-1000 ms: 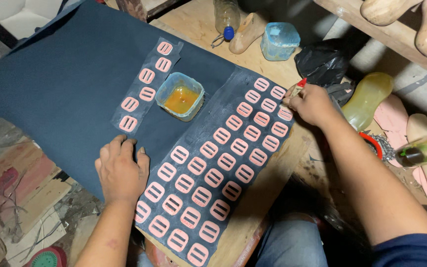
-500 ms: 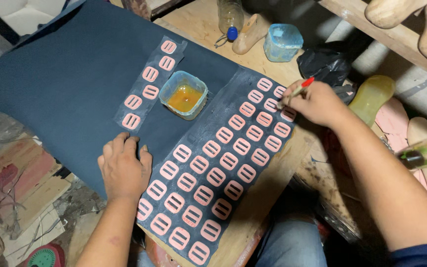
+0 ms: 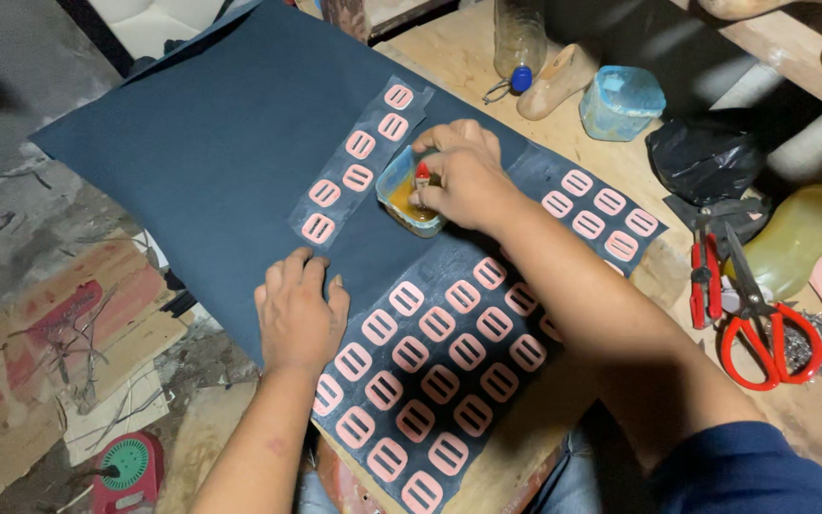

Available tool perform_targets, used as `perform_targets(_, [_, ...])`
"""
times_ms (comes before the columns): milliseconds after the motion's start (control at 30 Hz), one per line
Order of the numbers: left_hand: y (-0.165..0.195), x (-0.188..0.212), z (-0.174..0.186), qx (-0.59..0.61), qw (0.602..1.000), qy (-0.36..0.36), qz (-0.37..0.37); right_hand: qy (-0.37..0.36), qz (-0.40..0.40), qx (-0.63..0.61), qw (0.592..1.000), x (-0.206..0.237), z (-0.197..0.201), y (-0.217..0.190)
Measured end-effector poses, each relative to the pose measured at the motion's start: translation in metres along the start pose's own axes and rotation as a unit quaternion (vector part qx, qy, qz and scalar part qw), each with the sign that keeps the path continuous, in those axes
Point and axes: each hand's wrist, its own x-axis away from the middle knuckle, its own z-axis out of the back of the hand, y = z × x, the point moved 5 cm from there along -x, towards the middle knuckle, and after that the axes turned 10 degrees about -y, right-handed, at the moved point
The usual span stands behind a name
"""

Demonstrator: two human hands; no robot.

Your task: The person applies a yellow adhesive to multiple pink shoe insoles laid out on a dark sheet using a small brush. They repeatedly dip the brush into a container and spread the glue over each insole in a systematic manner.

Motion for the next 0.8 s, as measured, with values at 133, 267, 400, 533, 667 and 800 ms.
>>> perform_targets(133, [-0.002, 0.002, 0.000, 0.006, 1.000, -0.010, 0.003, 0.057, -0.070, -0.165, 0.982, 0.038, 0.024, 0.019])
perform_targets(267, [-0.002, 0.003, 0.000, -0.005, 1.000, 0.000, -0.011, 0.015, -0.236, -0.132, 0.963, 0.121, 0.050, 0.054])
perform_targets(400, [-0.004, 0.003, -0.001, -0.009, 1.000, 0.009, -0.018, 0.099, -0.379, -0.222, 0.893, 0.207, 0.076, 0.095])
perform_targets(533, [-0.005, 0.003, -0.003, -0.015, 1.000, 0.008, -0.020, 0.084, -0.452, -0.148, 0.876, 0.253, 0.069, 0.109])
perform_targets(667, [-0.004, 0.003, -0.001, -0.016, 1.000, 0.010, -0.018, 0.065, -0.435, -0.074, 0.895, 0.256, 0.059, 0.110])
perform_targets(800, [-0.003, 0.003, -0.001, -0.013, 1.000, -0.003, -0.010, 0.093, -0.380, -0.138, 0.910, 0.244, 0.050, 0.112])
